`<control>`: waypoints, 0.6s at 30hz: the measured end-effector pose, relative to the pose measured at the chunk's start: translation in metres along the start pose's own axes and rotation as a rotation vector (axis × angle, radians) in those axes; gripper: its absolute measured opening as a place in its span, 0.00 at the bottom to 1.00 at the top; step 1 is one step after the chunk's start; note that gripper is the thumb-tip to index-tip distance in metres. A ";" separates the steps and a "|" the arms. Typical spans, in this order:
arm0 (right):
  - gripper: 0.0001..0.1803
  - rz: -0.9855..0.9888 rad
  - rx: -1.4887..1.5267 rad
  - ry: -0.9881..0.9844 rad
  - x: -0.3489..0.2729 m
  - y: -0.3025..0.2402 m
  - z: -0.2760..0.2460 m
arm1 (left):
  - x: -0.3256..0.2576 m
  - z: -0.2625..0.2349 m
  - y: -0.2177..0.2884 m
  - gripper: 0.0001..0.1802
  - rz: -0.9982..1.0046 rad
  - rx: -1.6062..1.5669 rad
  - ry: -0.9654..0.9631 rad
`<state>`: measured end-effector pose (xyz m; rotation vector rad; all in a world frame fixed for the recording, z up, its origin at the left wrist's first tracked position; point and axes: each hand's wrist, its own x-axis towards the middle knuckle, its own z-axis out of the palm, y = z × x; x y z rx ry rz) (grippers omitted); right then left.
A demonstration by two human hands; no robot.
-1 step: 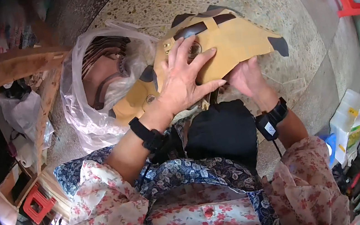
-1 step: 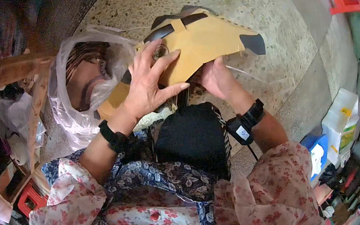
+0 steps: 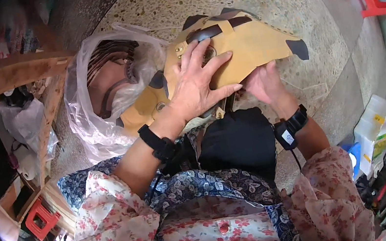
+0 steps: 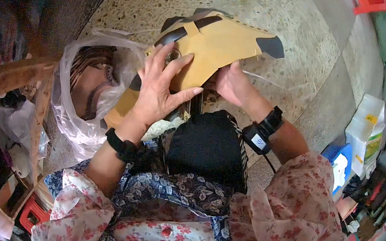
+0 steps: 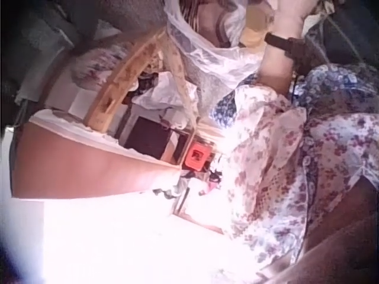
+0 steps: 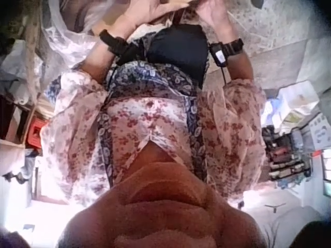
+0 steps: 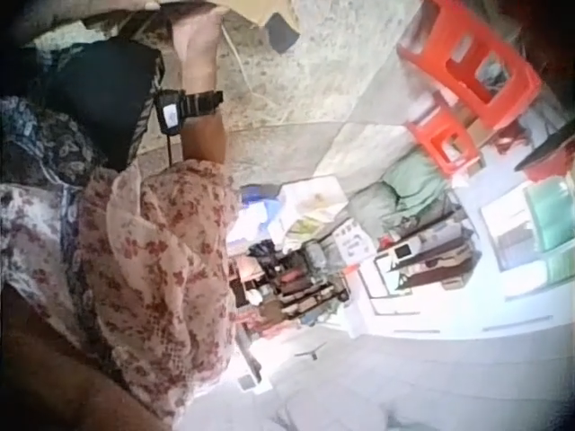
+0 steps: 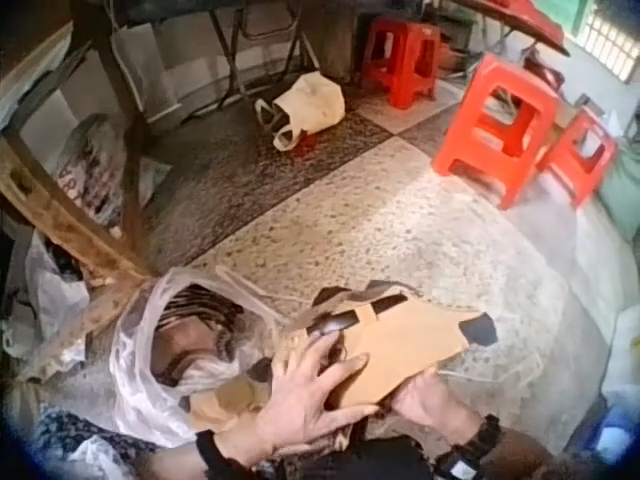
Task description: Bundling and tying stacks of shoe upper components using plastic strips.
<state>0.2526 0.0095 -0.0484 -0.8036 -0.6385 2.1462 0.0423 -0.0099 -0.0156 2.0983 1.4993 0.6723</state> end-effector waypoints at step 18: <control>0.26 0.054 -0.031 0.394 0.000 0.003 -0.033 | -0.009 0.017 -0.021 0.35 -0.159 -0.144 -0.057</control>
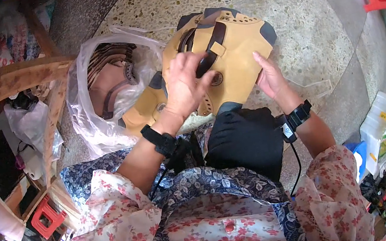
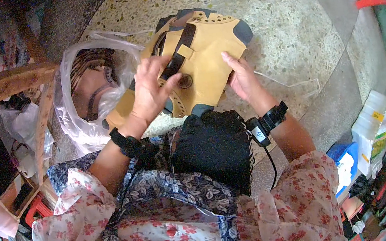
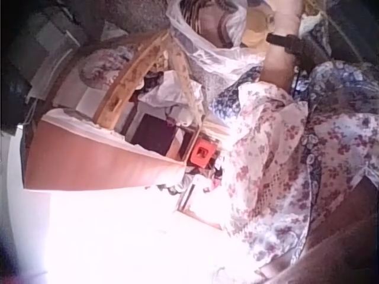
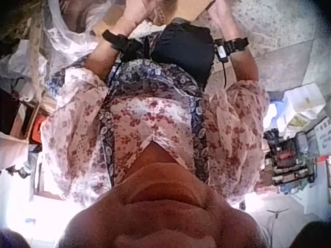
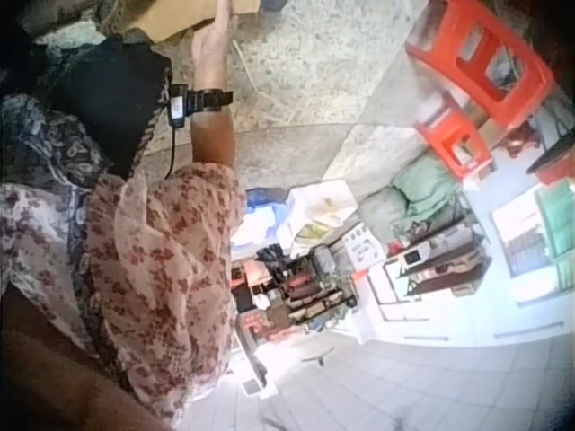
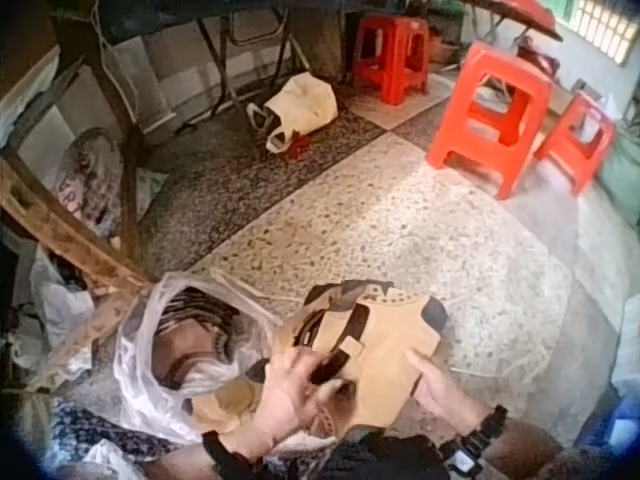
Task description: Bundling and tying stacks of shoe upper components using plastic strips.
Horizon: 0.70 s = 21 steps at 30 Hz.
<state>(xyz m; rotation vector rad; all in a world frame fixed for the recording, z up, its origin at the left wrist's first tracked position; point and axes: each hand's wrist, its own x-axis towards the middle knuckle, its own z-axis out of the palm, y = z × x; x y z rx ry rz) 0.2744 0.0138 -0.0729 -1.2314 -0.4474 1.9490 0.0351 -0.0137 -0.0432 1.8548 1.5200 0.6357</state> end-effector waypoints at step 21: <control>0.40 -0.006 -0.961 0.273 0.008 -0.023 0.013 | -0.022 0.019 -0.027 0.28 -0.226 -0.334 0.165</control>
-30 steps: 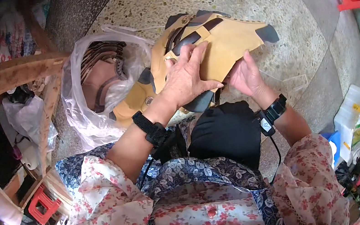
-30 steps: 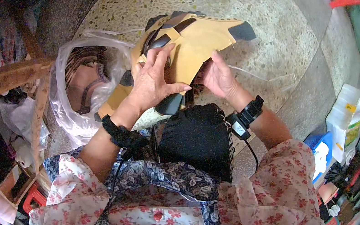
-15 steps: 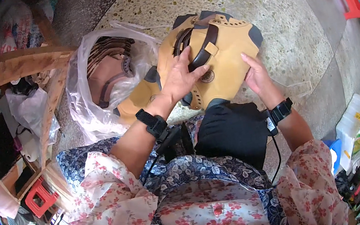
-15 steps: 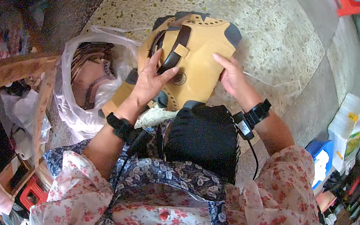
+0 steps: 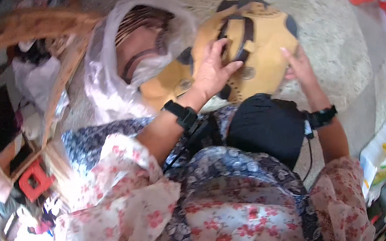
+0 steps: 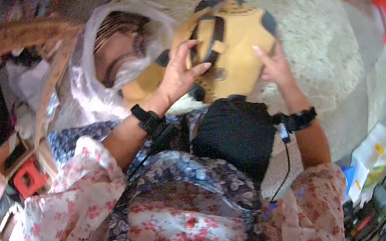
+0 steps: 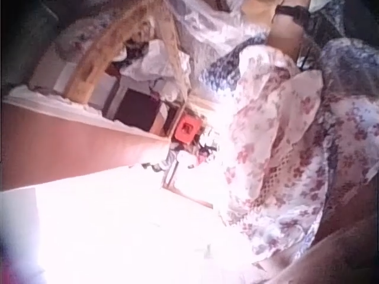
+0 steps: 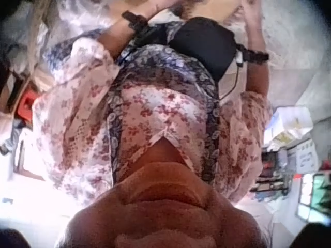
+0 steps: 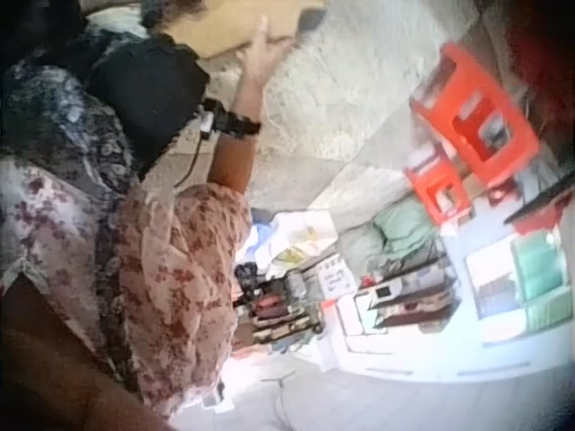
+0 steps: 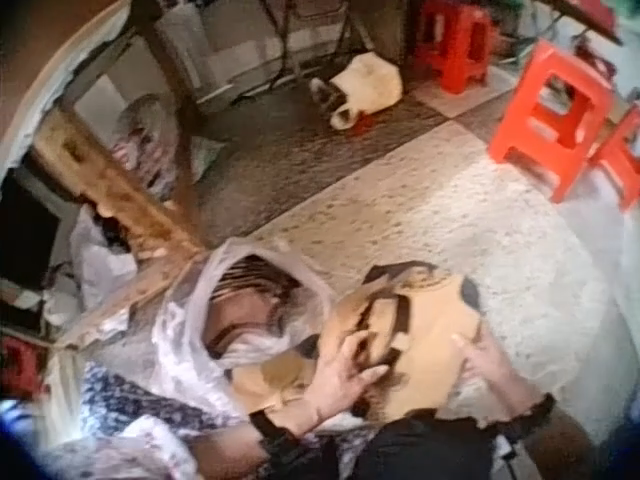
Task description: Bundling and tying stacks of shoe upper components using plastic strips.
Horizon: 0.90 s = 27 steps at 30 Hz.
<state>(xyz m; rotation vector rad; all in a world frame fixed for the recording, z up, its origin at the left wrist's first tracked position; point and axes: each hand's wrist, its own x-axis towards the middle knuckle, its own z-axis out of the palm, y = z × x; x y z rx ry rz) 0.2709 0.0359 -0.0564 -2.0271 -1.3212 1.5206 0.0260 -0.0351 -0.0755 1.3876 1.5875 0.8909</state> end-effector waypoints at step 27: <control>0.22 -0.568 -0.202 0.079 0.000 -0.060 -0.013 | -0.097 -0.209 -0.173 0.16 -0.611 -0.263 -0.320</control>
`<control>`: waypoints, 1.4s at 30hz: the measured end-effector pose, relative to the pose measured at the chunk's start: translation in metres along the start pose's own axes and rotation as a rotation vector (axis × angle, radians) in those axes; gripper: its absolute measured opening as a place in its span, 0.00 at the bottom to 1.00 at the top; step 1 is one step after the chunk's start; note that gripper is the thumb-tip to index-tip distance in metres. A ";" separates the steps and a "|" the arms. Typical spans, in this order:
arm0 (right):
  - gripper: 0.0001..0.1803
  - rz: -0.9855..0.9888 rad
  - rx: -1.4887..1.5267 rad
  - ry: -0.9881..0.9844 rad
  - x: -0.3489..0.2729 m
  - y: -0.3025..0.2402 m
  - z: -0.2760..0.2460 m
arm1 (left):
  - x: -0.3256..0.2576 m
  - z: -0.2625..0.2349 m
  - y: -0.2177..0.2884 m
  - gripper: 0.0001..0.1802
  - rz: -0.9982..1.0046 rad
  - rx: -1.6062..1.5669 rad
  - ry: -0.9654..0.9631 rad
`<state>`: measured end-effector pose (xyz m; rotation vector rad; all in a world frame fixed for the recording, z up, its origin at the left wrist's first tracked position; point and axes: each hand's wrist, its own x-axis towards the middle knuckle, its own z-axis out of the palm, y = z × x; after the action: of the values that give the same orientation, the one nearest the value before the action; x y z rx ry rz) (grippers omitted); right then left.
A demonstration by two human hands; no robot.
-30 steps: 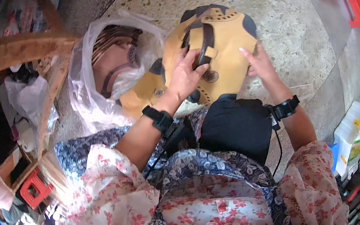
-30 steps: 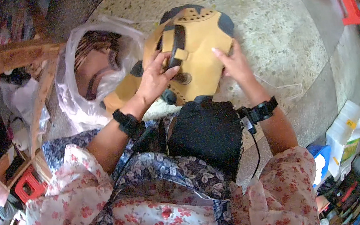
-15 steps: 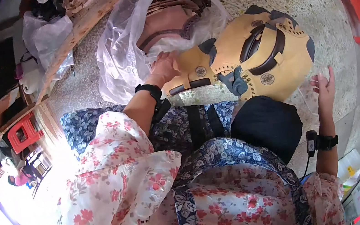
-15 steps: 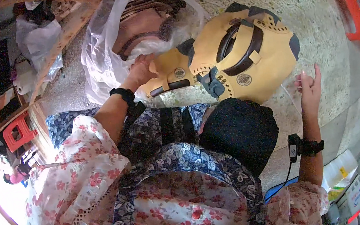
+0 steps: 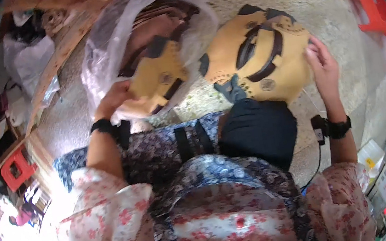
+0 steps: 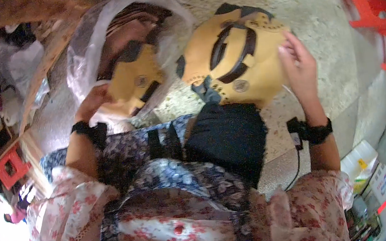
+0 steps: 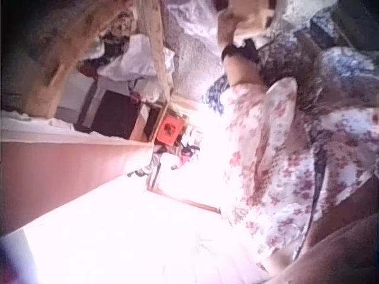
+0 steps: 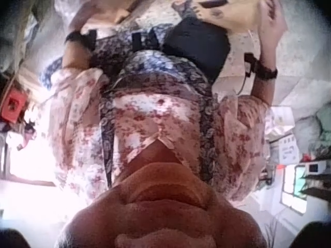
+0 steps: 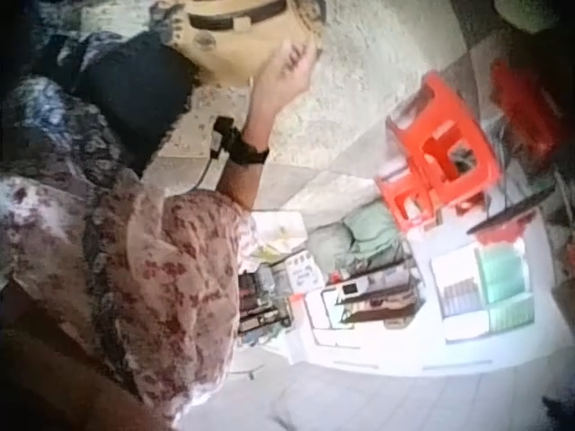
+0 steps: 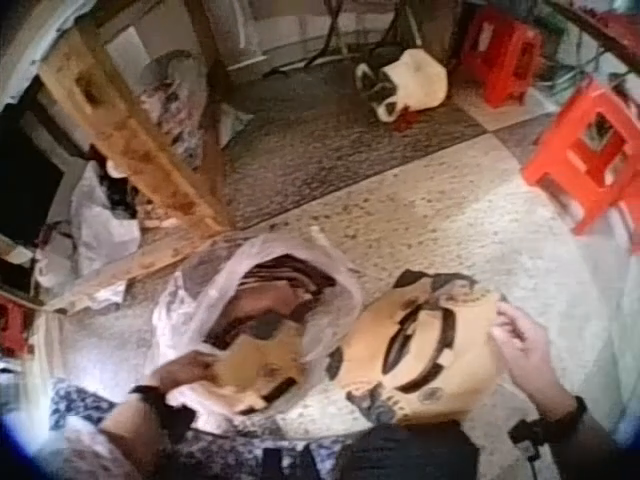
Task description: Bundling and tying stacks of shoe upper components using plastic strips.
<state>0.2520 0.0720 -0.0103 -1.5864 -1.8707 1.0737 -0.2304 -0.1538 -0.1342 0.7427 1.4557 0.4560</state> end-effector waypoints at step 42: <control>0.21 -0.007 -0.101 -0.880 0.082 -0.078 -0.050 | -0.442 0.012 -0.031 0.27 -0.586 0.155 0.473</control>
<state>0.2241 0.1616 0.0699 -1.2297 -2.4781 1.9059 -0.2628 -0.4822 0.1611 0.3000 2.0787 0.0609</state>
